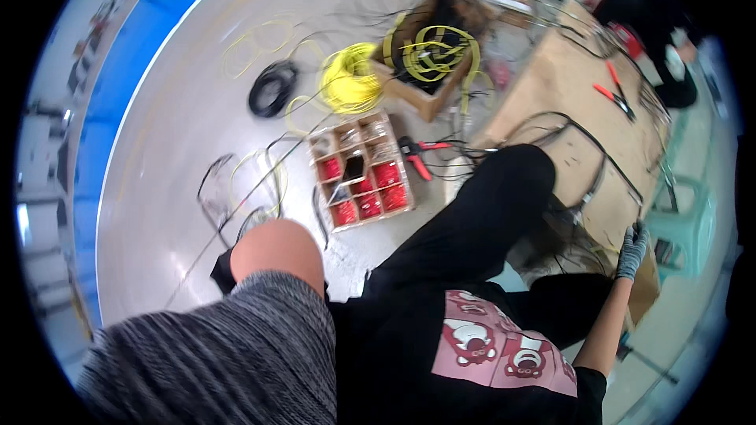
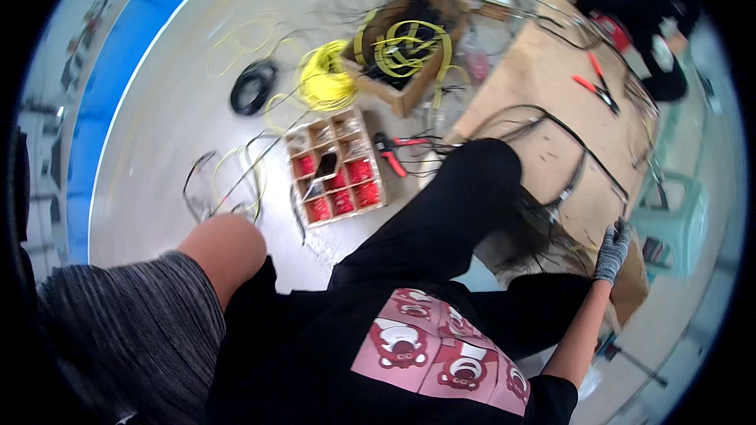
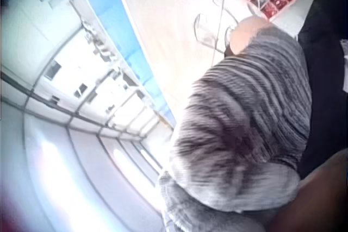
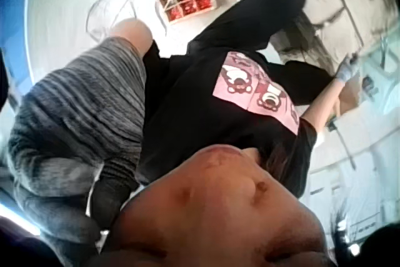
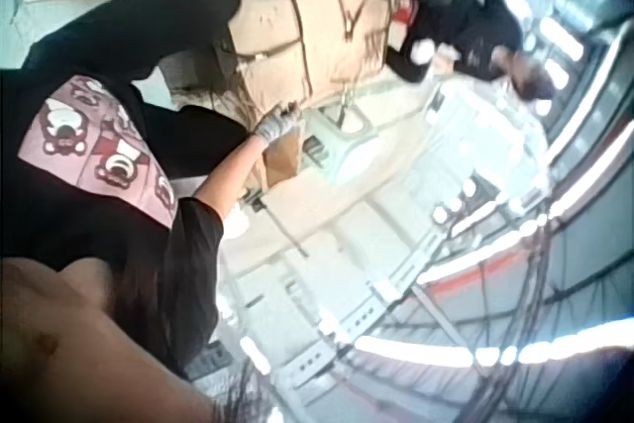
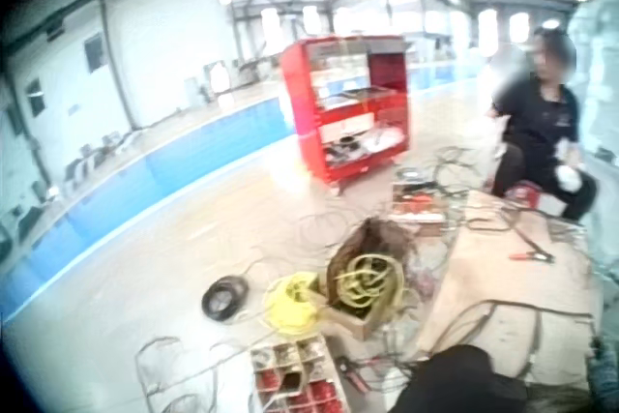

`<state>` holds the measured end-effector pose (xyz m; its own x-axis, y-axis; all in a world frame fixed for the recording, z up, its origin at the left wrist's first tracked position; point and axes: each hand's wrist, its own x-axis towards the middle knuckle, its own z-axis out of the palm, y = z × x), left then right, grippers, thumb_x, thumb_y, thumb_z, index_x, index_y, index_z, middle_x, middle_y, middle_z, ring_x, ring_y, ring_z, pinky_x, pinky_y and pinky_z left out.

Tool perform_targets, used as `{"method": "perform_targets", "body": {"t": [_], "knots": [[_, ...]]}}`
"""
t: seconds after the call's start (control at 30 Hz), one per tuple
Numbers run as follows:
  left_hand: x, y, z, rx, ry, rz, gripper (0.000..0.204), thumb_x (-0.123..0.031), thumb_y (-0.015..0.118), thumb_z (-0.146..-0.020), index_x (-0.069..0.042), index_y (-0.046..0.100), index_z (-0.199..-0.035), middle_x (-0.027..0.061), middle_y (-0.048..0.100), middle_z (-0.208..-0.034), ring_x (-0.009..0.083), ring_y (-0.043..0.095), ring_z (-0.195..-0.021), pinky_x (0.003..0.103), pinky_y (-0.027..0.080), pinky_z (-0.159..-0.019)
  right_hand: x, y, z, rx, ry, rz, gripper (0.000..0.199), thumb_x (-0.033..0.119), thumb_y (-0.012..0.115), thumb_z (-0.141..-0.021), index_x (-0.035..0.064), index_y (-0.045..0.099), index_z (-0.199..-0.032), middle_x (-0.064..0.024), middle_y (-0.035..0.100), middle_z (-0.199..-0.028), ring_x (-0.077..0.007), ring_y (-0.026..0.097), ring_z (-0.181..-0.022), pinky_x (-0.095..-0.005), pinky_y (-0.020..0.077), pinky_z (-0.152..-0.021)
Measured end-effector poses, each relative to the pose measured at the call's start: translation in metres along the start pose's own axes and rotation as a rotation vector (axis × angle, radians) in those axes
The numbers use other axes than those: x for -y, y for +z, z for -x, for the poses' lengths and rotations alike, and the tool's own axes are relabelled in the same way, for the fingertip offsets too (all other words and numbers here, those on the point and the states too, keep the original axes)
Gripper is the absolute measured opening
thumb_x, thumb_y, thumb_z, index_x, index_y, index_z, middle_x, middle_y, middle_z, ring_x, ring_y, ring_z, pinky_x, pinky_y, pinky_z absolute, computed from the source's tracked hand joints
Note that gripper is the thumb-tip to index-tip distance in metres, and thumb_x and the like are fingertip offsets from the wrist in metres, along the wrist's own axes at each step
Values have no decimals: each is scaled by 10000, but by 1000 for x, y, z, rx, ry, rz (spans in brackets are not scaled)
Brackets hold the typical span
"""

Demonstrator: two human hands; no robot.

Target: The person strips insulation from multiple black wires using red-handled wire cutters, then places the cut pieces into a cardboard box. The person also handles yellow wires and organizes the stripped wires on the table.

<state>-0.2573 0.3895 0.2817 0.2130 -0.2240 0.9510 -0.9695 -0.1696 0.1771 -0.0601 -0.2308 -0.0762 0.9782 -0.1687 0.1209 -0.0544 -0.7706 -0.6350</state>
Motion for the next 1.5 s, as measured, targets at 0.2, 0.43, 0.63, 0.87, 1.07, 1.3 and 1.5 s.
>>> {"method": "perform_targets", "body": {"t": [0.2, 0.43, 0.63, 0.87, 1.07, 1.3, 1.5], "knots": [[75, 72, -13, -49, 41, 366, 269, -76, 578, -726, -124, 575, -991, 24, 511, -870, 166, 479, -727, 308, 423, -640, 66, -65, 78, -179, -211, 344, 352, -21, 556, -748, 11, 561, -1099, -163, 582, -1065, -296, 550, -1021, -366, 400, -946], [141, 218, -46, 59, -56, 705, 281, -30, 614, -652, -108, 599, -921, -1, 515, -816, 146, 477, -671, 299, 421, -587, 70, -88, 132, -139, -52, 461, 168, 161, 547, -794, 39, 605, -893, -157, 598, -858, -341, 552, -825, -428, 438, -774], [215, 381, 56, 708, -369, 283, 287, 43, 615, -717, -67, 575, -978, 121, 595, -904, 276, 563, -806, 354, 459, -703, 66, -96, 118, 109, -27, 335, 179, 223, 550, -789, 61, 590, -853, -151, 574, -793, -332, 546, -764, -430, 434, -683], [279, 457, 120, 1122, -639, 268, 311, -56, 634, -721, -92, 575, -1024, 138, 580, -967, 316, 557, -866, 403, 455, -747, 42, -109, 76, 263, 78, 195, 186, 208, 573, -759, 77, 596, -889, -121, 588, -830, -308, 565, -796, -406, 459, -727], [306, 468, 141, 1180, -723, 342, 209, -184, 585, -801, -107, 583, -995, 118, 614, -918, 289, 586, -846, 393, 482, -722, 63, -101, 56, 438, 143, 284, 185, 172, 606, -709, 95, 611, -877, -125, 591, -882, -315, 553, -875, -447, 424, -776], [269, 444, 181, 1174, -744, 189, 271, -195, 491, -842, -98, 571, -1082, 93, 582, -907, 245, 566, -847, 348, 461, -733, 91, -101, 51, 695, 239, 263, 154, 192, 579, -726, 109, 636, -841, -115, 615, -823, -315, 571, -802, -435, 429, -762], [202, 357, 103, 1239, -816, 219, 291, -184, 430, -835, -125, 576, -1080, 95, 588, -979, 240, 573, -892, 354, 454, -781, 122, -101, 74, 882, 248, 464, 210, 195, 568, -750, 115, 622, -936, -135, 618, -919, -321, 565, -877, -439, 423, -810]]}}
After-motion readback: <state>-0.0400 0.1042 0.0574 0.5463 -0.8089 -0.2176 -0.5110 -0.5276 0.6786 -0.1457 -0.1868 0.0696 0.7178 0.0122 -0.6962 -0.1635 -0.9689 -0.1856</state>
